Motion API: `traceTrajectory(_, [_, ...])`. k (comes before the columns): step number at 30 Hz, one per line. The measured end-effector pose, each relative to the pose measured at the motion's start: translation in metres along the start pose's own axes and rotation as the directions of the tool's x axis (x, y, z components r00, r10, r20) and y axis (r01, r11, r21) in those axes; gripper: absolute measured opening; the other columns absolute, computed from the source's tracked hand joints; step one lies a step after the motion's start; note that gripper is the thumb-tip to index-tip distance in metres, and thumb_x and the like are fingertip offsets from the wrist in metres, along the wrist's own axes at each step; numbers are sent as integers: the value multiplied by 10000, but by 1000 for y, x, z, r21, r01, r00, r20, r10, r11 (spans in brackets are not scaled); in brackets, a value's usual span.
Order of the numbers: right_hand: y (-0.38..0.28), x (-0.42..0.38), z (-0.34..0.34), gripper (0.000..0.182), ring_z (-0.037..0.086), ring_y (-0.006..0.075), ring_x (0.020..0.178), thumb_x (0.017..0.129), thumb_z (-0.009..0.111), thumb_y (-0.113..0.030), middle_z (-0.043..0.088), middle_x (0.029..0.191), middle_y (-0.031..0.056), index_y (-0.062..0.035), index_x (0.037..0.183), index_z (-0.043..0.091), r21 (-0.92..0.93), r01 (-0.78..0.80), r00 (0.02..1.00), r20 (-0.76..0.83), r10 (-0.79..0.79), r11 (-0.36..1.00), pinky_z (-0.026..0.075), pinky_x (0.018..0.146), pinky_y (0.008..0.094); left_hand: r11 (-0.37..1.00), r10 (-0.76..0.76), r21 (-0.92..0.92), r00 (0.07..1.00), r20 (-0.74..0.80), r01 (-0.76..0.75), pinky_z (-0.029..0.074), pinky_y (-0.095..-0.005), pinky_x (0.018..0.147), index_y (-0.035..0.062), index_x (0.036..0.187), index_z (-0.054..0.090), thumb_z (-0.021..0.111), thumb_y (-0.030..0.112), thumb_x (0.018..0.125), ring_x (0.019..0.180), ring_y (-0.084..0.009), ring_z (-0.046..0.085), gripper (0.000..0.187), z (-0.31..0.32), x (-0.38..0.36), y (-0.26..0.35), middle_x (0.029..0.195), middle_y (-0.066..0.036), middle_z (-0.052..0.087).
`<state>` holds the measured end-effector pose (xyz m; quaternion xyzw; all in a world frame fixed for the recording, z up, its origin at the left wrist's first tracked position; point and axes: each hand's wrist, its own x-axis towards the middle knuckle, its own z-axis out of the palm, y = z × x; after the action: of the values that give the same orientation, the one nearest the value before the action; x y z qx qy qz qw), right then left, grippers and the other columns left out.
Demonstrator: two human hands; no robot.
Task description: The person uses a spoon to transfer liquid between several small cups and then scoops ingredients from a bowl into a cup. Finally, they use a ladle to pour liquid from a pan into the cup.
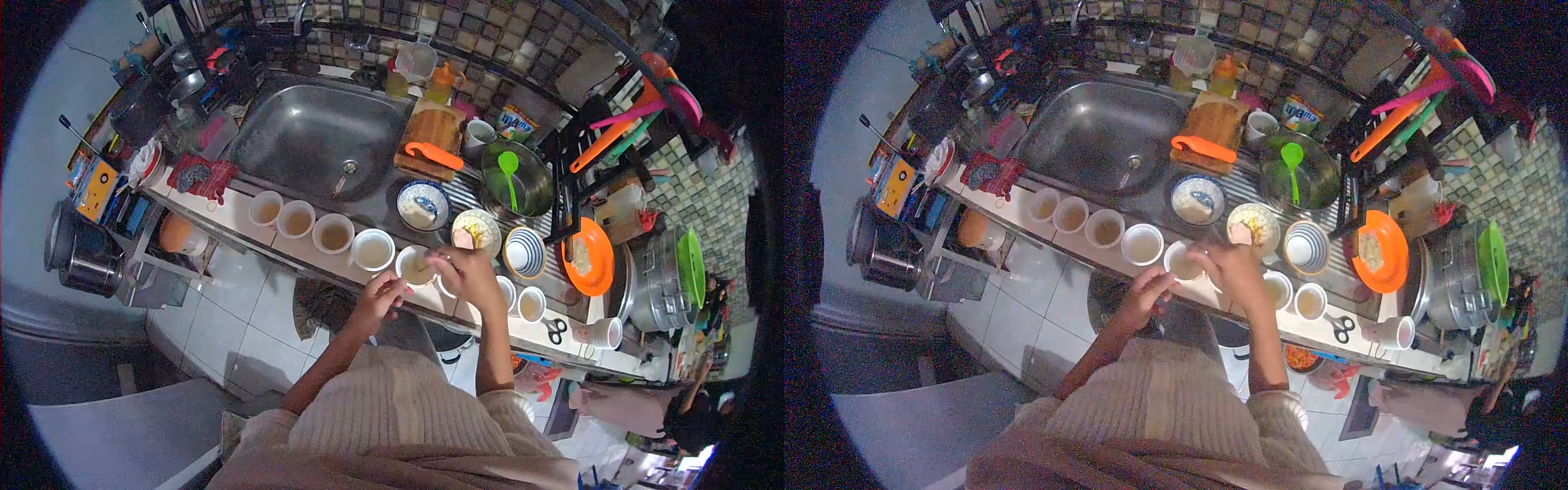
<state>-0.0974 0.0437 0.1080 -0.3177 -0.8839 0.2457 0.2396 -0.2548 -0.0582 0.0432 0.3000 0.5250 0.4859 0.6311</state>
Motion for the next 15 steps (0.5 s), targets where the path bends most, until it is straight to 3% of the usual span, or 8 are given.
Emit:
traceTrajectory(2, [-1,2,-1,147,617,254,690,801,580,-175,643,795,92,-45,818,644,-68,-83,997,-9,82,994,472,603,302,1000,8,11,1000,-2,-8,392,-185,489,113,866,516,491,286,872,633,-26,437,175,1,-1,2,809,30,570])
traceTrajectory(4, [0,2,7,137,617,254,683,801,579,-169,643,784,89,-47,819,641,3,68,991,-119,-67,998,471,587,303,1000,16,21,1000,-11,-15,394,-185,490,111,864,515,489,286,873,632,-26,437,177,1,-1,2,804,31,568])
traceTrajectory(7, [3,-1,12,129,613,250,656,797,581,-163,640,768,89,-48,810,638,-38,181,982,-40,-183,983,469,570,304,999,-4,-39,1000,12,4,394,-181,485,111,865,516,488,285,874,629,-26,436,177,-1,2,-3,802,34,569])
traceTrajectory(8, [3,0,10,129,613,250,656,797,581,-163,640,768,89,-48,810,638,-37,182,982,-40,-183,983,469,570,304,999,12,-32,1000,11,-12,393,-180,478,111,867,517,490,283,874,627,-26,437,174,-2,2,-4,801,33,570])
traceTrajectory(10, [-3,1,1,126,613,247,644,789,585,-161,639,765,91,-51,813,641,-24,23,999,-44,-24,999,467,574,303,999,23,-24,1000,11,-23,392,-179,471,111,869,519,492,281,873,625,-26,437,171,-1,2,-6,800,32,570])
traceTrajectory(13, [-7,3,2,130,614,242,640,786,584,-155,638,755,92,-42,818,641,-29,77,988,-131,-80,997,466,574,296,999,-1,-38,1000,-17,0,388,-177,462,115,869,520,501,276,869,621,-26,434,162,2,3,-2,798,30,570])
traceTrajectory(15, [-4,0,6,129,613,235,635,783,587,-149,637,754,94,-36,819,640,27,107,992,-70,-105,994,466,569,293,994,-56,-95,997,-45,52,388,-178,456,111,860,521,506,278,866,615,-27,433,168,5,0,3,793,28,571])
